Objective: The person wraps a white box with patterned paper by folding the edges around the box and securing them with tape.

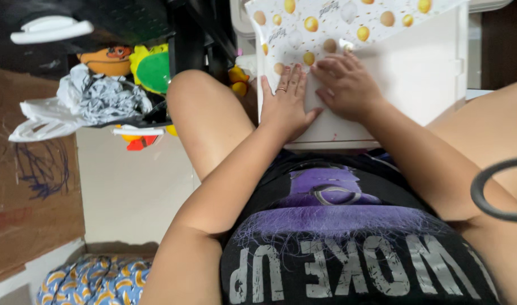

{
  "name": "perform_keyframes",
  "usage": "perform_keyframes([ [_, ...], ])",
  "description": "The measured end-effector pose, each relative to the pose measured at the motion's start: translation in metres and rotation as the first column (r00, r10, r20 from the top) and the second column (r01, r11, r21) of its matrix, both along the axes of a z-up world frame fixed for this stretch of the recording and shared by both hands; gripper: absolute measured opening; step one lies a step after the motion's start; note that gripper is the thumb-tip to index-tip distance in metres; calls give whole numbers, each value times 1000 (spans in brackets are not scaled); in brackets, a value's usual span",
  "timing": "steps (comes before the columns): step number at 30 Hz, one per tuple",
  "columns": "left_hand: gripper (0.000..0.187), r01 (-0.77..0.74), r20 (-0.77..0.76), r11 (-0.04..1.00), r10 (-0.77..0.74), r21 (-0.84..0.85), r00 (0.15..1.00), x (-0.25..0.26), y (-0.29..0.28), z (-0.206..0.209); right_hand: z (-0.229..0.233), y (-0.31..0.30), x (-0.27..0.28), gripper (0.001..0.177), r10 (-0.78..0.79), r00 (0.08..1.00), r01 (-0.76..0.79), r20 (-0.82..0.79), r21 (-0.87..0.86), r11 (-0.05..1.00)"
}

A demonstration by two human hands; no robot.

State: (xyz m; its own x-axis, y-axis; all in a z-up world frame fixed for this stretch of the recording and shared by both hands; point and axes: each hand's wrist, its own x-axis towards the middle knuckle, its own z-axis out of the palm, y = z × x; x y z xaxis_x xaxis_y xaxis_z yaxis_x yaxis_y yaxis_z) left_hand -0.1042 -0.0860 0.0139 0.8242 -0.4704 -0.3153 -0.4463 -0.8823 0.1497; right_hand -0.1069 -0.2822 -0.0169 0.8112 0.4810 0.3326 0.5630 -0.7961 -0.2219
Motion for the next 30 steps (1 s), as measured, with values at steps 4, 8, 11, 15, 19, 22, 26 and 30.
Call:
perform_keyframes([
  [4,88,-18,17,988,15,151,1000,-6,21,10,-3,-4,0,50,12,1000,-12,-21,-6,1000],
  [8,83,-12,56,983,2,184,998,-10,36,11,-9,-9,0,48,9,999,-8,-35,23,1000],
  [11,83,-3,74,978,-13,211,997,-12,37,12,-22,-23,3,40,-98,995,98,2,-104,990],
  [15,84,-10,47,974,0,226,999,-9,35,25,-29,-73,5,26,-340,926,361,-166,120,925],
  [19,88,-67,26,936,62,347,998,4,40,41,-29,-82,0,33,-446,894,446,38,-11,895],
  [22,90,-117,103,953,91,279,990,7,34,38,-25,-53,-8,42,-388,914,403,117,-176,898],
  [26,80,-55,126,998,51,27,991,11,10,6,-10,-19,-23,54,-262,963,268,57,-268,926],
  [30,82,2,14,1000,-1,-25,1000,14,0,-21,-10,-8,-23,49,-231,973,222,-24,-186,957],
])
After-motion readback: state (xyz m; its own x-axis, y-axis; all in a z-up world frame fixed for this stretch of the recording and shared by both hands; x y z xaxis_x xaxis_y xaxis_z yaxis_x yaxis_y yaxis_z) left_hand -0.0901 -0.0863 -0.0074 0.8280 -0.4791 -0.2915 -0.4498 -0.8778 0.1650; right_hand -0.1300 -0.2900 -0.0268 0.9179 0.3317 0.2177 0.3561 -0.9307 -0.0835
